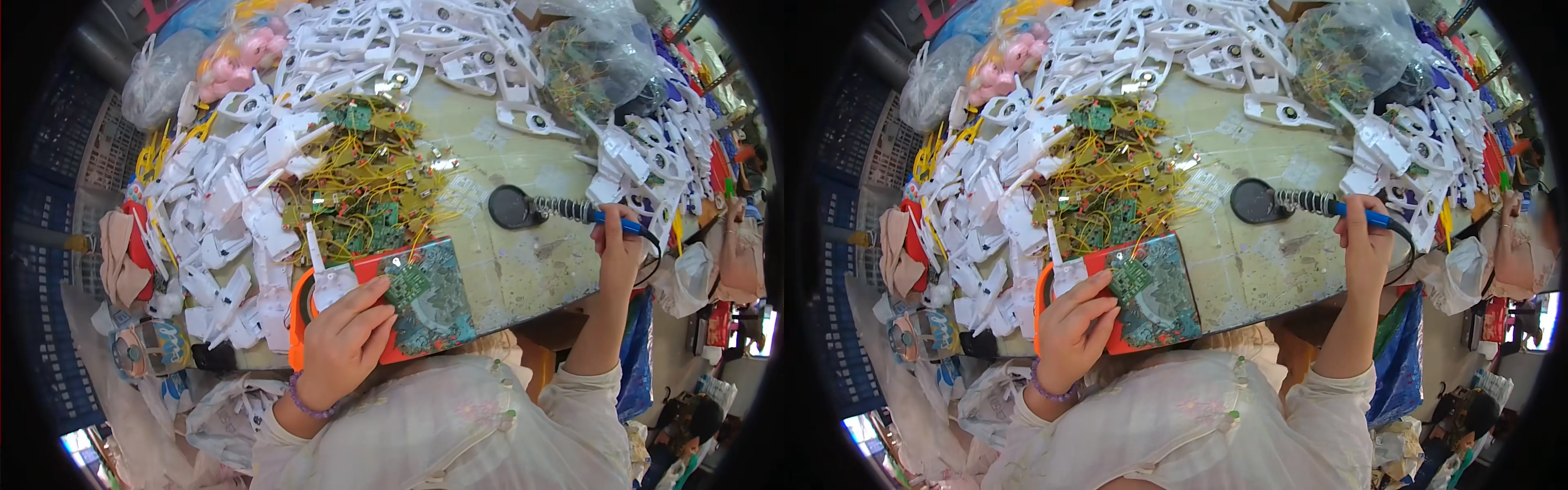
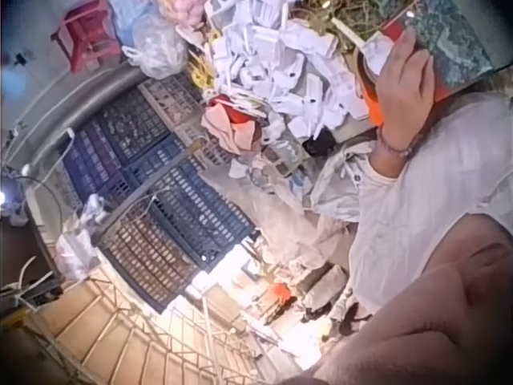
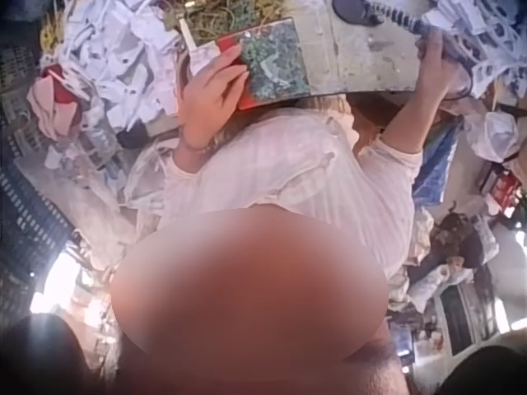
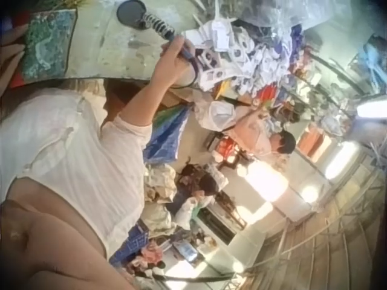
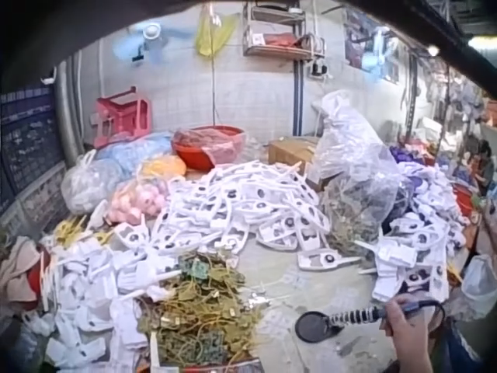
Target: The person is soldering electronic components and wires onto circuit boards and assembling them into plastic housings.
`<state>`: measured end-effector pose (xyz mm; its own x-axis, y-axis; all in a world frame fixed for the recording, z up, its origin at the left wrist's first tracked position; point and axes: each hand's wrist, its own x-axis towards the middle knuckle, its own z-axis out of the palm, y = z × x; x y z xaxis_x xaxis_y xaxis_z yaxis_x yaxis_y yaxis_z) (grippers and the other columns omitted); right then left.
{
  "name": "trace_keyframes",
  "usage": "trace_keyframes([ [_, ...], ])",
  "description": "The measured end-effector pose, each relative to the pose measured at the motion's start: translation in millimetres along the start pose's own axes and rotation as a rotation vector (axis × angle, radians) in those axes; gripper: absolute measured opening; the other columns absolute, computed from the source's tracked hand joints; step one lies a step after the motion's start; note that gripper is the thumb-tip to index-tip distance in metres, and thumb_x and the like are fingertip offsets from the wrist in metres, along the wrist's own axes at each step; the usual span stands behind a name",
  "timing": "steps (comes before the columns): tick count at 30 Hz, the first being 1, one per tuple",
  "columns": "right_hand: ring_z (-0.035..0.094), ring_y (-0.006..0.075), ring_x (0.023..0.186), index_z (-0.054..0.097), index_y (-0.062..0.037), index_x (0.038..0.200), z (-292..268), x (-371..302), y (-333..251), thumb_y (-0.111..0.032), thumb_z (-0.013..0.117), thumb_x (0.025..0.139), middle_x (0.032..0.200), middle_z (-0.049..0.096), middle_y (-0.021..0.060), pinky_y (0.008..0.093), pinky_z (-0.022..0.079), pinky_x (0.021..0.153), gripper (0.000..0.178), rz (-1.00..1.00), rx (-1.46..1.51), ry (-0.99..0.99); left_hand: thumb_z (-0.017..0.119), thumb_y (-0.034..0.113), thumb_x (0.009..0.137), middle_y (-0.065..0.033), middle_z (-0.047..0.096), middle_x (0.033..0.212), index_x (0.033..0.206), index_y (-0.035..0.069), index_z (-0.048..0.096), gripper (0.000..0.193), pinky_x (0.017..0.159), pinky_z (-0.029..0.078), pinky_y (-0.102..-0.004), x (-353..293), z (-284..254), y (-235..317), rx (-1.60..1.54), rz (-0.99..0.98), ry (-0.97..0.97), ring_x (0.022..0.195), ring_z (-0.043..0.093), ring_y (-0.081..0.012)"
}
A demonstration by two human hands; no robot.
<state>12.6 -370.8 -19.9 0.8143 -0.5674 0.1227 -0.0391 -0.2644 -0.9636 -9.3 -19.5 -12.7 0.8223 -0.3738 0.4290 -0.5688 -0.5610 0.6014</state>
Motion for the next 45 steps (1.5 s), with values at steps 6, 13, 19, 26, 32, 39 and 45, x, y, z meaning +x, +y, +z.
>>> trace_keyframes([
  [6,0.044,0.0025,0.053,0.062,-0.0061,0.093,-30.0,-5.7,0.3,-0.021,0.062,0.091,0.064,0.057,-0.0011,0.0167,0.031,0.048,0.015,-0.084,-0.066,0.212,0.071,0.000,0.073,-0.0136,0.066,0.110,0.085,0.000,0.064,0.015,0.076,0.055,-0.0332,0.9,4.9,-0.1,-0.059,-0.029,0.023,0.095,0.066,-0.0291],
  [13,0.044,0.0092,0.056,0.062,-0.0055,0.086,-93.2,-19.8,-12.4,-0.017,0.058,0.091,0.073,0.054,0.0035,0.0212,0.032,0.048,0.013,-0.810,-0.663,0.683,0.071,0.000,0.069,-0.0129,0.066,0.109,0.081,0.001,0.062,0.015,0.076,0.055,-0.0330,-4.9,9.1,-4.5,-0.058,-0.058,0.072,0.096,0.066,-0.0283],
  [19,0.042,0.0149,0.049,0.049,-0.0048,0.085,-30.6,-94.6,-25.0,-0.022,0.048,0.093,0.061,0.046,0.0039,0.0269,0.032,0.045,0.019,-1.058,0.121,0.223,0.072,-0.001,0.068,-0.0125,0.067,0.108,0.077,0.001,0.062,0.013,0.075,0.055,-0.0319,-3.5,13.8,-1.2,-0.046,-0.075,0.087,0.096,0.066,-0.0275],
  [26,0.045,0.0173,0.044,0.046,-0.0062,0.085,21.3,-115.4,-11.9,-0.032,0.049,0.094,0.062,0.050,0.0047,0.0286,0.033,0.040,0.027,-0.924,0.397,-0.394,0.071,-0.002,0.068,-0.0122,0.067,0.108,0.078,0.001,0.062,0.014,0.075,0.055,-0.0320,-3.9,14.6,-2.4,-0.052,-0.073,0.103,0.095,0.067,-0.0276],
  [32,0.046,0.0176,0.045,0.047,-0.0057,0.086,25.0,-114.4,-11.6,-0.032,0.050,0.095,0.063,0.051,0.0049,0.0287,0.033,0.040,0.028,-0.902,0.356,-0.434,0.071,-0.002,0.066,-0.0114,0.067,0.108,0.077,0.000,0.063,0.014,0.075,0.055,-0.0319,-3.9,14.9,0.1,-0.045,-0.061,0.120,0.093,0.067,-0.0277],
  [39,0.046,0.0161,0.043,0.048,-0.0061,0.086,33.6,-115.7,-15.8,-0.032,0.051,0.094,0.061,0.053,0.0038,0.0287,0.034,0.040,0.027,-0.934,0.312,-0.422,0.070,-0.003,0.065,-0.0111,0.067,0.106,0.077,0.000,0.063,0.014,0.073,0.056,-0.0313,-3.9,15.6,-0.3,-0.032,-0.070,0.130,0.092,0.067,-0.0265],
  [45,0.053,0.0177,0.048,0.055,-0.0031,0.090,30.2,-111.1,-11.9,-0.023,0.062,0.087,0.070,0.059,0.0064,0.0293,0.038,0.040,0.021,-0.983,0.322,-0.566,0.071,-0.004,0.065,-0.0108,0.067,0.105,0.076,0.000,0.062,0.015,0.071,0.055,-0.0311,-2.6,14.1,-0.2,-0.009,-0.068,0.127,0.089,0.067,-0.0260],
])
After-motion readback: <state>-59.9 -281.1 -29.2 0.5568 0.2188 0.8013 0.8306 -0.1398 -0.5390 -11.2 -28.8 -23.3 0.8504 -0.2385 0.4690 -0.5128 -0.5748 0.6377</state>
